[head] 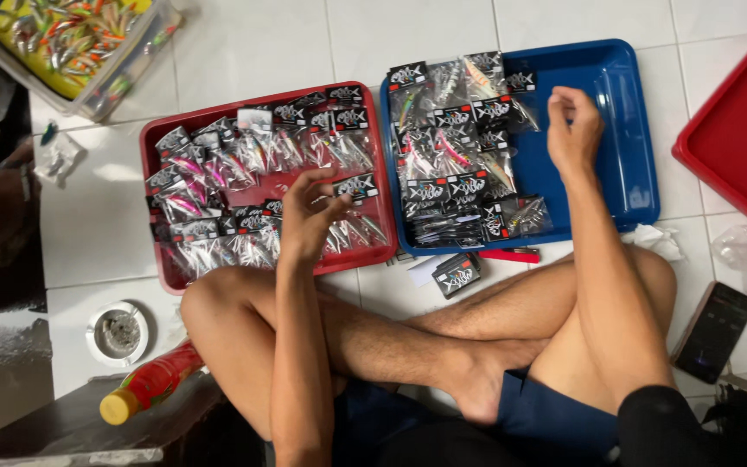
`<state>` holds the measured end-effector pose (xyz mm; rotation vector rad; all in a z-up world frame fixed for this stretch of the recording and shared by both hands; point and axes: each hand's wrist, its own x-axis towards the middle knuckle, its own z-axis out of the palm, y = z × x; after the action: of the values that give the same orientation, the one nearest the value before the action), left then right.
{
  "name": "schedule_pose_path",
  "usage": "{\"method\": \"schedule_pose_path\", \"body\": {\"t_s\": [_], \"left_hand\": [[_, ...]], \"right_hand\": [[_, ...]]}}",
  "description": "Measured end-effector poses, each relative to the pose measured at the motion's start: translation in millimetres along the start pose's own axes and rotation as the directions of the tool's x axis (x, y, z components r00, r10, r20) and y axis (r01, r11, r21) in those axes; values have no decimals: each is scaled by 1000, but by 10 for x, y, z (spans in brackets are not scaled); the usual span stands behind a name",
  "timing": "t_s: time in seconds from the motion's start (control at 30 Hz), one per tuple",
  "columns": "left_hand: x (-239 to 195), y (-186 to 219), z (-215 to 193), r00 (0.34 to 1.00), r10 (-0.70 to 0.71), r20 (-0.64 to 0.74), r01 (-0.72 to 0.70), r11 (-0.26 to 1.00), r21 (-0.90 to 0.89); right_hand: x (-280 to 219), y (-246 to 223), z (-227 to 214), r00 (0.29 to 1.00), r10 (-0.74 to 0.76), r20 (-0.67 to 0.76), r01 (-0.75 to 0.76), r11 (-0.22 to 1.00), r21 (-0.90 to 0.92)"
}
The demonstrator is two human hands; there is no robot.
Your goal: The person sits on the floor and sorts small packaged fishing lures from a red tray into a blue tray. They pick up individual packets, inspect them, and place them into the blue tray, organizing them into neat rows.
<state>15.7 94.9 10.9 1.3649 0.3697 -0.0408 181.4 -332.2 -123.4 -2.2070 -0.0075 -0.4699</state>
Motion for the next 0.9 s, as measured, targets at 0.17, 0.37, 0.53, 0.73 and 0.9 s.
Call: {"method": "schedule_pose_path", "body": {"t_s": [0.17,0.37,0.53,0.73,0.9], "left_hand": [[-63,-34,125,993,46,108,-36,995,-92],[-95,-201,467,975,160,156,-122,966,-227],[-108,-288,571,973,179,147,-128,945,-302],[-41,-579,638,970,193,151,-86,844,-530],[-120,-288,651,943,260,206,-162,902,-400]], "right_hand": [[-513,-1641,-236,974,-16,227,-86,897,434],[-1025,-2394,-272,579,-131,805,-393,820,417],[-985,-2347,-295,489,-226,842,-455,758,468],[-1042,-2296,-187,325,-308,894,-872,268,409],[-1118,-2190,-52,332,-240,912,-934,49,353]]}}
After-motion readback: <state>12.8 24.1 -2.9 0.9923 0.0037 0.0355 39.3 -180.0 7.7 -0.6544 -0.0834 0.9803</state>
